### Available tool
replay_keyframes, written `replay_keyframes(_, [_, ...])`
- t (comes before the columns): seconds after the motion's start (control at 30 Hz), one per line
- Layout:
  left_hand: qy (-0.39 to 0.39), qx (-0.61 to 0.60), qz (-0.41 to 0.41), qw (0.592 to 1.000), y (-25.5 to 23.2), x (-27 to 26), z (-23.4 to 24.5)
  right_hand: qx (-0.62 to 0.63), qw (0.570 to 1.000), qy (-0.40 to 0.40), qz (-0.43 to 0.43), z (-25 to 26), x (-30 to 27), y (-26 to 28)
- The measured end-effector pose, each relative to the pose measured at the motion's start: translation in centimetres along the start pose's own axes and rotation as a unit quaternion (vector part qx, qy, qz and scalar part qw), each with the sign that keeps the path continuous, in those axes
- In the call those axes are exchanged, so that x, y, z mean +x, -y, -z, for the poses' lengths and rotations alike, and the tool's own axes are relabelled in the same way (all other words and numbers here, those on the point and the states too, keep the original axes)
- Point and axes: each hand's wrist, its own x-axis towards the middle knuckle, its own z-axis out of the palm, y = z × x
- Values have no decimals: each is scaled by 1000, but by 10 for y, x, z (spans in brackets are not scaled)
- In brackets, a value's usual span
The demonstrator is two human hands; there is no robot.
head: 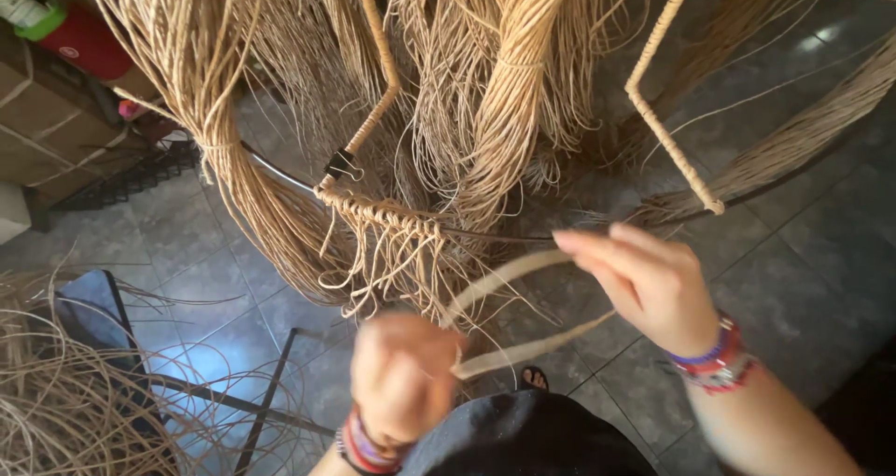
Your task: Weaving natural fibers around a circular frame to create a decorative object
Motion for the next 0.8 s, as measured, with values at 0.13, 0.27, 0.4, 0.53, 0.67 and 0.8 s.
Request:
replay_keyframes(0.13, [178,-23,2,984,-7,-4,-45,-107,986,-118,-42,-13,40,15])
replay_keyframes(0.27, [170,133,-10,976,23,-29,-106,-290,953,-46,-75,-37,38,-4])
replay_keyframes(0.4, [142,175,26,974,21,-13,-126,-227,972,-18,-48,-30,31,11])
replay_keyframes(0.53, [239,-105,281,924,19,-30,-125,-16,989,-119,-89,-43,-25,12])
replay_keyframes(0.67, [429,-281,319,797,-5,-27,-93,236,945,-55,-218,-58,-79,-8])
replay_keyframes(0.8, [366,-160,38,916,-33,-2,-72,321,923,131,-165,-45,-83,-30])
